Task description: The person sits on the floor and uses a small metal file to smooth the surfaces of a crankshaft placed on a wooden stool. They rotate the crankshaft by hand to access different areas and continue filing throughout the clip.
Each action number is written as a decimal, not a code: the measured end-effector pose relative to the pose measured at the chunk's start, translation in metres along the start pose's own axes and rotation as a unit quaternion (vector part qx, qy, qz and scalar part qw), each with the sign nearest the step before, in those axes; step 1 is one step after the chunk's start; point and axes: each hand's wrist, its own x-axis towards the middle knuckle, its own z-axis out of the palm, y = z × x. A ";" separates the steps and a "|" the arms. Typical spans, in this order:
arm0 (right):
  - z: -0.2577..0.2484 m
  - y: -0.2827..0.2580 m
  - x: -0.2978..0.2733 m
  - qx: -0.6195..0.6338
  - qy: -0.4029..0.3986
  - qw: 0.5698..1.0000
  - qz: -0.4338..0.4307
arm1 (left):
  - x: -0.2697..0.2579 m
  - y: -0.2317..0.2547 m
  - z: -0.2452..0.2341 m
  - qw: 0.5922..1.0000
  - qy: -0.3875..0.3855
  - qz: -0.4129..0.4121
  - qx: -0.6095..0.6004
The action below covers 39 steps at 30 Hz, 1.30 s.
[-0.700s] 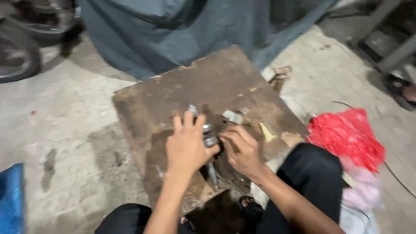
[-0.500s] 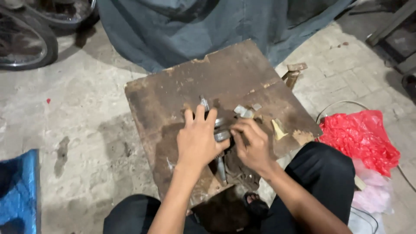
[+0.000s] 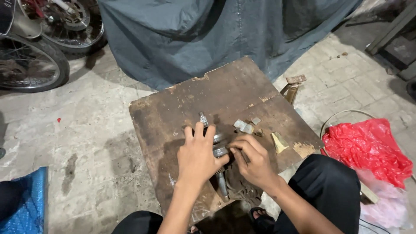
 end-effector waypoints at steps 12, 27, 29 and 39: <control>-0.003 0.001 0.002 0.028 0.004 1.000 0.008 | -0.001 -0.005 0.007 1.000 -0.002 -0.008 -0.007; -0.002 0.004 0.002 0.030 0.035 0.999 0.005 | 0.000 -0.005 0.011 1.000 0.002 -0.016 0.011; 0.004 0.012 -0.008 0.022 0.035 0.999 0.004 | -0.001 -0.004 0.011 1.000 -0.005 -0.016 0.009; -0.002 0.001 -0.001 0.030 0.050 0.998 0.005 | -0.001 -0.005 0.009 1.000 -0.004 -0.018 0.020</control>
